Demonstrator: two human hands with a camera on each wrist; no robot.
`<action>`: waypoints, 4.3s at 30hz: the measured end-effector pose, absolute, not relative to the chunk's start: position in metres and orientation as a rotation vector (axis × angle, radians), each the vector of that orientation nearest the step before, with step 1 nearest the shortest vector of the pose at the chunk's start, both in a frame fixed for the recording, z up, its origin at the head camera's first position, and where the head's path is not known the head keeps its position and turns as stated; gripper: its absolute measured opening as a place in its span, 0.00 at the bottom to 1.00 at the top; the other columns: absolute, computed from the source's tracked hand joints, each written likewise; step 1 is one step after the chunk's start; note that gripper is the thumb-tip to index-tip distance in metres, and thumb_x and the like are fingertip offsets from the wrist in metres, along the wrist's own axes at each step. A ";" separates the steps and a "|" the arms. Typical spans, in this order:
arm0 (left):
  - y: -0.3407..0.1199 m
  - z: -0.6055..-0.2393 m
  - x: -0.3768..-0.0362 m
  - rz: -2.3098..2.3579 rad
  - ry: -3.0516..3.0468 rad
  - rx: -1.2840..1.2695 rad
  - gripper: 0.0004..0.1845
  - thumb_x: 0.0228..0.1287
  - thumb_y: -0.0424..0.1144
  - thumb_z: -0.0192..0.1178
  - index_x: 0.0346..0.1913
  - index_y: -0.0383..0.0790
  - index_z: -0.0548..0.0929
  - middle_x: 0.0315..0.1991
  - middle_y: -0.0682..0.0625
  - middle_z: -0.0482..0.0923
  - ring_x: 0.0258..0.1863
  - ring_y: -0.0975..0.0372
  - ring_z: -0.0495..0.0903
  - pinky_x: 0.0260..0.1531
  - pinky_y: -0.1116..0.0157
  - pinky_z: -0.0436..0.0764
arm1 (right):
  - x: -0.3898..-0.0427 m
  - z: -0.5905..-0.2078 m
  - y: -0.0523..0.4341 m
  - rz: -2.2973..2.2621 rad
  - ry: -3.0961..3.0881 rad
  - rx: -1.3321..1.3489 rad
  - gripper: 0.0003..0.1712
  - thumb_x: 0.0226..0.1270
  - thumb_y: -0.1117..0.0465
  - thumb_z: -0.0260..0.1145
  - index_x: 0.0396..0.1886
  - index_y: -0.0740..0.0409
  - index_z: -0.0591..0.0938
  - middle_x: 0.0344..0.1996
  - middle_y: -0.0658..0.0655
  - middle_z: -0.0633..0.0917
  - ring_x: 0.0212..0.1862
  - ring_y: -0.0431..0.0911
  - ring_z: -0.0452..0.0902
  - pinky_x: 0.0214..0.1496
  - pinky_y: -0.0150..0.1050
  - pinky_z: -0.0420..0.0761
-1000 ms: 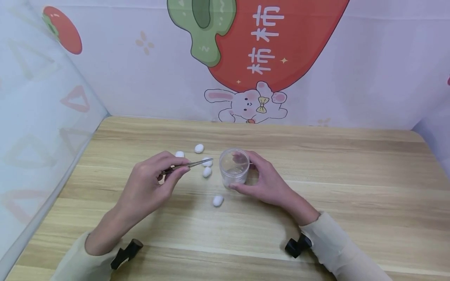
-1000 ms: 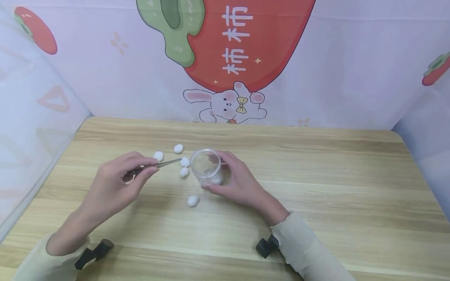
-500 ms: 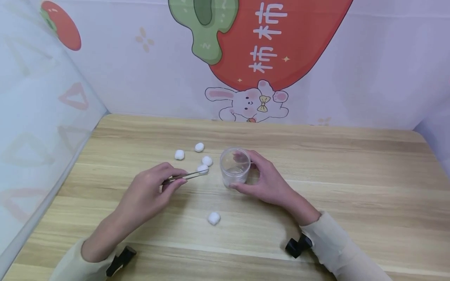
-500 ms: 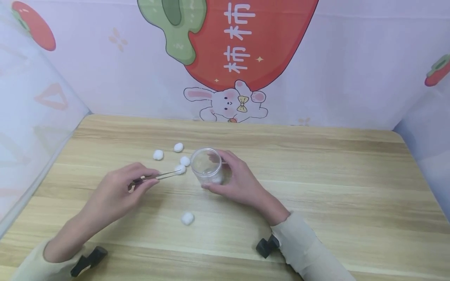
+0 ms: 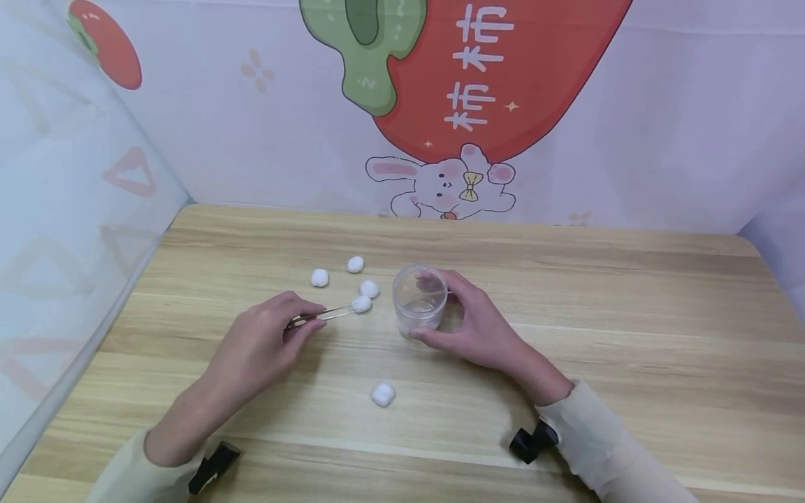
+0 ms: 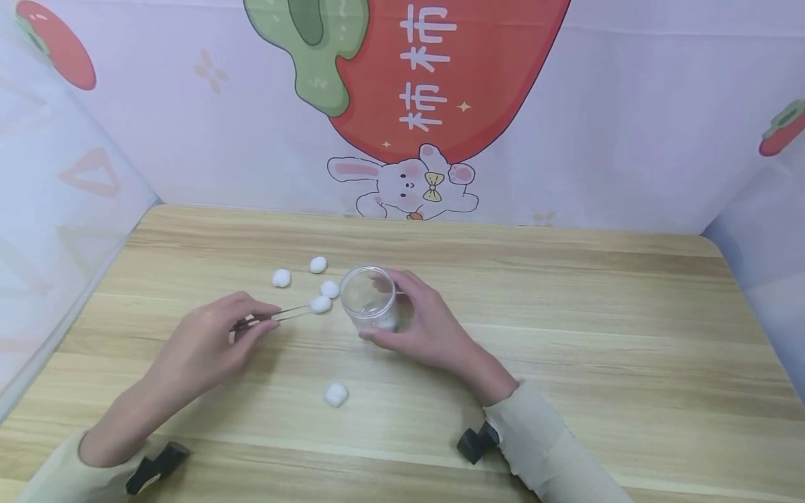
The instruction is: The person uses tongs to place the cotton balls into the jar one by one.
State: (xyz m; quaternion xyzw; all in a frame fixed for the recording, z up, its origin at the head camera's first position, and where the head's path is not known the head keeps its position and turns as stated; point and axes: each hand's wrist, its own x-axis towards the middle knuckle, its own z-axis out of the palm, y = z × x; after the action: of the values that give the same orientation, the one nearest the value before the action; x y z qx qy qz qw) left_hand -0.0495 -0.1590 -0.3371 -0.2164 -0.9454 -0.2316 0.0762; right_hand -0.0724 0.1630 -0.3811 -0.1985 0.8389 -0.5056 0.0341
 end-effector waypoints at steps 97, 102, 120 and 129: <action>-0.147 -0.307 -0.061 -1.007 -2.548 -0.751 0.08 0.65 0.29 0.74 0.43 0.44 0.93 0.33 0.59 0.86 0.24 0.70 0.70 0.24 0.76 0.69 | -0.072 -0.379 0.163 -1.560 2.580 -0.638 0.43 0.55 0.56 0.85 0.71 0.50 0.76 0.63 0.52 0.84 0.65 0.46 0.80 0.67 0.47 0.83; -0.143 -0.302 -0.062 -1.019 -2.523 -0.773 0.08 0.65 0.29 0.74 0.44 0.44 0.93 0.33 0.59 0.87 0.24 0.70 0.70 0.24 0.76 0.69 | -0.072 -0.379 0.163 -1.565 2.577 -0.637 0.43 0.55 0.56 0.86 0.71 0.50 0.76 0.63 0.52 0.84 0.66 0.46 0.80 0.67 0.47 0.84; -0.131 -0.299 -0.064 -1.011 -2.520 -0.835 0.10 0.64 0.29 0.74 0.45 0.44 0.93 0.31 0.60 0.84 0.23 0.70 0.68 0.23 0.78 0.66 | -0.073 -0.381 0.164 -1.545 2.562 -0.615 0.45 0.56 0.54 0.86 0.72 0.46 0.76 0.63 0.50 0.84 0.66 0.44 0.80 0.69 0.47 0.82; -0.124 -0.301 -0.066 -1.000 -2.529 -0.849 0.09 0.64 0.30 0.74 0.45 0.44 0.93 0.31 0.59 0.83 0.24 0.70 0.69 0.23 0.78 0.67 | -0.073 -0.380 0.165 -1.546 2.565 -0.614 0.44 0.55 0.55 0.86 0.71 0.48 0.76 0.62 0.51 0.85 0.65 0.44 0.80 0.69 0.48 0.82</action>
State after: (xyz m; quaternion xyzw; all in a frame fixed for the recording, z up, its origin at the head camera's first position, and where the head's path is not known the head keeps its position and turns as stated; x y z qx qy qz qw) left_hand -0.0659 -0.1244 -0.3005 -0.2949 -0.8782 -0.3471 0.1459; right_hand -0.0732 0.1646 -0.3800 -0.2007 0.8382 -0.5053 0.0423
